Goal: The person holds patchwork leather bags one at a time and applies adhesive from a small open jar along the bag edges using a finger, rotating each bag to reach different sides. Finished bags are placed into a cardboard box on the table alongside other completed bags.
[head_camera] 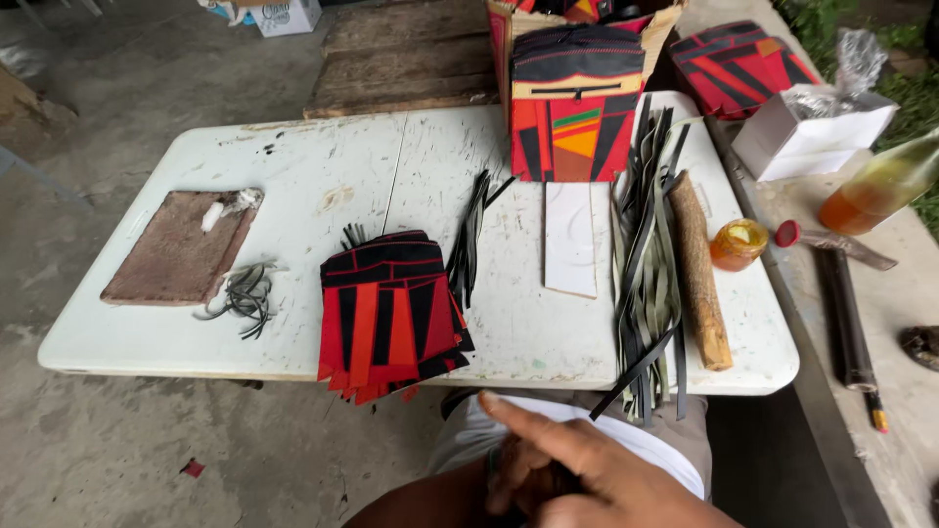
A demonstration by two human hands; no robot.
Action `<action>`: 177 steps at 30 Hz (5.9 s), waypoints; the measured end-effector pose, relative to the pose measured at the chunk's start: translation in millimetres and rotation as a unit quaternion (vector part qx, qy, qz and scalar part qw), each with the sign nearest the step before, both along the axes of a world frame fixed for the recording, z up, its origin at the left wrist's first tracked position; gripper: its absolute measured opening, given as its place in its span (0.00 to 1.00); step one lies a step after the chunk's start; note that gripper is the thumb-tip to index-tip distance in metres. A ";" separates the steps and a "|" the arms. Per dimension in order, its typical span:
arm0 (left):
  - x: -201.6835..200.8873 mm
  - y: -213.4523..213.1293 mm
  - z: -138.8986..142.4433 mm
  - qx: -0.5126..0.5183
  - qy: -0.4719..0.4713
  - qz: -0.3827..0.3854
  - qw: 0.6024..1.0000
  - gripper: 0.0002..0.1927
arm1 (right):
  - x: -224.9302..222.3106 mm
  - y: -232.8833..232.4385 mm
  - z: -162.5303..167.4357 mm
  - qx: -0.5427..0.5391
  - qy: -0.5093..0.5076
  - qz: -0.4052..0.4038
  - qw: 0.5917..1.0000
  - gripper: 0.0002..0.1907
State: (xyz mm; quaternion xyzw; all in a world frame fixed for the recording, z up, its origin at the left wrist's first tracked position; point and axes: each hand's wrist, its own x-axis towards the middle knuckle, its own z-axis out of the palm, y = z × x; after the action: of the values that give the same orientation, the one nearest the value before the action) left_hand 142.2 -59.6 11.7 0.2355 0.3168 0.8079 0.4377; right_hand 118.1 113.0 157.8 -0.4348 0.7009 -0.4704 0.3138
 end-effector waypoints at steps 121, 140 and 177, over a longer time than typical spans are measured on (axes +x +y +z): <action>-110.6 -62.9 -47.4 -0.348 0.132 0.760 0.533 0.14 | -142.5 31.8 -120.9 -0.212 -0.026 -0.486 0.847 0.55; -145.0 30.9 92.2 -0.391 0.563 0.496 0.533 0.42 | -129.0 19.2 -121.8 -0.508 -0.224 -0.308 0.773 0.53; -173.2 34.6 49.7 -0.319 0.538 0.583 0.518 0.11 | -199.4 160.4 -83.5 0.016 0.408 -0.567 0.715 0.25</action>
State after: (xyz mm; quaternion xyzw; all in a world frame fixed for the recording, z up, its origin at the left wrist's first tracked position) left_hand -31.0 -25.1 61.4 0.2322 0.7946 0.4465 -0.3395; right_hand -81.3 273.5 74.3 -0.1001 0.8837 -0.3258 -0.3209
